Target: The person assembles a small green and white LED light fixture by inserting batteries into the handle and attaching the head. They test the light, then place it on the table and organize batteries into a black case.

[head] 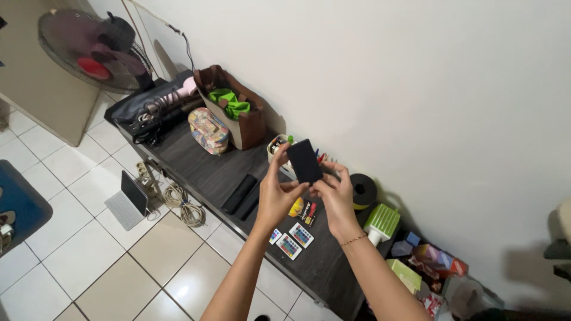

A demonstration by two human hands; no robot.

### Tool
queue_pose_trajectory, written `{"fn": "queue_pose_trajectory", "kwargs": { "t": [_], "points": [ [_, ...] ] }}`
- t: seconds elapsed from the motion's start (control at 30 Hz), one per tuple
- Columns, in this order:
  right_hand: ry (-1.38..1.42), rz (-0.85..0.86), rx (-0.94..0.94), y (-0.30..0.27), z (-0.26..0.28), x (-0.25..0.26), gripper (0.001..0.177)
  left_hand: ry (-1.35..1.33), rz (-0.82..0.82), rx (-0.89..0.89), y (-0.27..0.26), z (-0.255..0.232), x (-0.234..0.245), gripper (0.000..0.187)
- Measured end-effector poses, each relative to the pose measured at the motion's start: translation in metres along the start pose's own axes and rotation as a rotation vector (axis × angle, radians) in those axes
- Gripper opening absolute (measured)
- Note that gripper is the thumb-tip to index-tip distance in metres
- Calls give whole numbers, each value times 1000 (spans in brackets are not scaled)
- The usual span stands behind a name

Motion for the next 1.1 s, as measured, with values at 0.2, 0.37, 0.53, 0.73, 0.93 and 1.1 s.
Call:
{"fn": "queue_pose_trajectory", "kwargs": {
  "t": [0.2, 0.37, 0.53, 0.73, 0.93, 1.1],
  "points": [
    [-49, 35, -95, 5, -47, 41, 30, -147, -79, 82, -3, 39, -5, 96],
    [-75, 25, -218, 8, -66, 95, 32, -365, -220, 80, -1, 97, -17, 83],
    [-113, -5, -248, 12, -105, 142, 28, -568, -193, 230, -13, 160, -79, 77],
    [-26, -111, -231, 0, -185, 180, 25, -403, -126, 458, -45, 238, -124, 61],
    [16, -235, -249, -8, -250, 212, 22, -430, -117, 414, -63, 311, -143, 23],
    [-63, -216, -290, -8, -280, 232, 17, -217, -111, 559, -81, 381, -159, 19]
  ]
}}
Point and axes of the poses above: each hand's wrist, its own y-axis towards the middle knuckle, its own x-axis out of the back of the hand, z = x × y, the point moved 8 cm from there along y, towards the middle knuckle, and after that the axes turned 12 degrees about z, right-handed, at the moved point
